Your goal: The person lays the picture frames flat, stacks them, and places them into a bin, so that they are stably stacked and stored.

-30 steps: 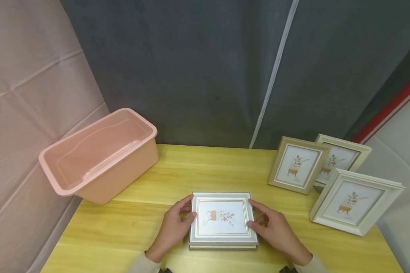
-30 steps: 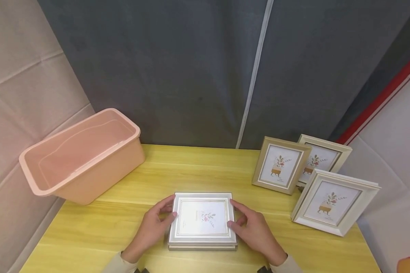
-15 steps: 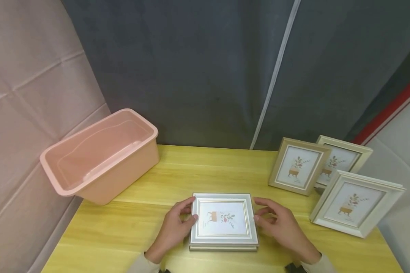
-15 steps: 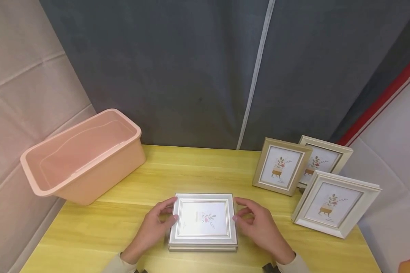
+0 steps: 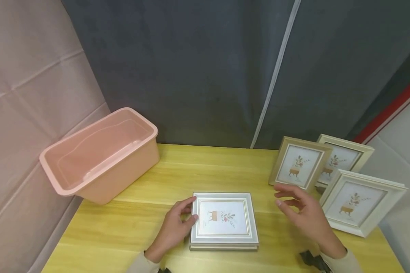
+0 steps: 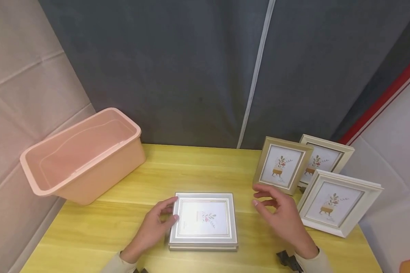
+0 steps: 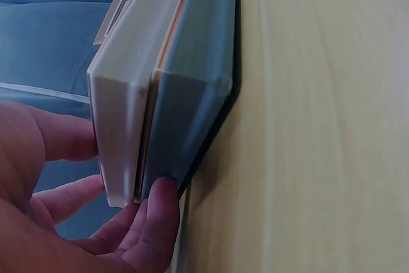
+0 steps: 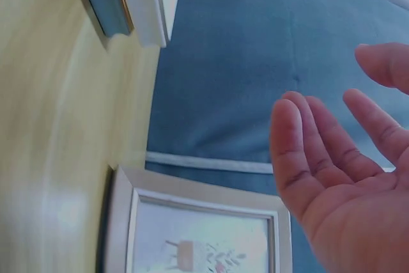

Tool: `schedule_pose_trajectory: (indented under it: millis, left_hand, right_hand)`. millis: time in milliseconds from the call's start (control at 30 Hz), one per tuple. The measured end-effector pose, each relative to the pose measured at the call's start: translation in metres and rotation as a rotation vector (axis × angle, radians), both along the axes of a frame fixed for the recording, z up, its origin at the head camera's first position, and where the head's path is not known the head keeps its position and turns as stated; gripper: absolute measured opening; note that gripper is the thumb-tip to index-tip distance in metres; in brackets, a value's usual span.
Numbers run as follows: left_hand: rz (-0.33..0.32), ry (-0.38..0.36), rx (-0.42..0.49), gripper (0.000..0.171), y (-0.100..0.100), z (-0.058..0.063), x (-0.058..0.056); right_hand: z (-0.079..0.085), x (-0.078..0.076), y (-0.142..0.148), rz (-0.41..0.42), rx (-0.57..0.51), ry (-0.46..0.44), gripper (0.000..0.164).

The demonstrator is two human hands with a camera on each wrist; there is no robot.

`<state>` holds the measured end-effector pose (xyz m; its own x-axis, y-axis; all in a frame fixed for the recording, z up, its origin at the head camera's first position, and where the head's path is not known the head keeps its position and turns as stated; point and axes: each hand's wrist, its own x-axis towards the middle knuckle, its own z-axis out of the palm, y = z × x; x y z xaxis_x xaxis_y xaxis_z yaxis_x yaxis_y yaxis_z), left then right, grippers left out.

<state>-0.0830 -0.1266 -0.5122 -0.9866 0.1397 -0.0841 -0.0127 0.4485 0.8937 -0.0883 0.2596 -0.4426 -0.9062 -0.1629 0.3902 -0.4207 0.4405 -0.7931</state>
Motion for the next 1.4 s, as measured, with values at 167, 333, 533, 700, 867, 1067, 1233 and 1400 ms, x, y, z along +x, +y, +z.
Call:
schedule_pose_trajectory:
  millis: [167, 333, 533, 700, 867, 1067, 1233, 1400]
  left_hand:
    - [0.006, 0.007, -0.006, 0.058, 0.001, 0.0, 0.0]
    - [-0.008, 0.029, 0.01, 0.059, 0.002, 0.0, 0.0]
    - [-0.018, 0.043, 0.024, 0.057, 0.002, 0.0, 0.0]
    - [-0.028, 0.055, 0.018, 0.057, 0.002, 0.001, 0.001]
    - [-0.026, 0.035, 0.011, 0.057, 0.0, 0.002, 0.001]
    - [-0.038, 0.025, -0.013, 0.057, -0.001, 0.002, -0.001]
    - [-0.033, 0.018, -0.028, 0.056, -0.001, 0.003, -0.002]
    - [-0.03, 0.031, -0.032, 0.055, -0.001, 0.004, -0.001]
  right_hand:
    - [0.007, 0.0, 0.013, -0.011, -0.017, 0.045, 0.045]
    - [0.017, -0.002, 0.032, -0.043, -0.098, 0.091, 0.045]
    - [0.03, -0.008, 0.06, -0.034, -0.295, 0.167, 0.04]
    - [0.039, -0.009, 0.08, -0.168, -0.302, 0.152, 0.042]
    - [0.052, -0.009, 0.094, -0.392, -0.067, 0.125, 0.043]
    - [0.056, -0.014, 0.116, -0.476, 0.018, 0.154, 0.041]
    - [0.052, -0.017, 0.132, -0.559, 0.031, 0.077, 0.045]
    - [0.051, -0.018, 0.142, -0.614, -0.001, 0.069, 0.048]
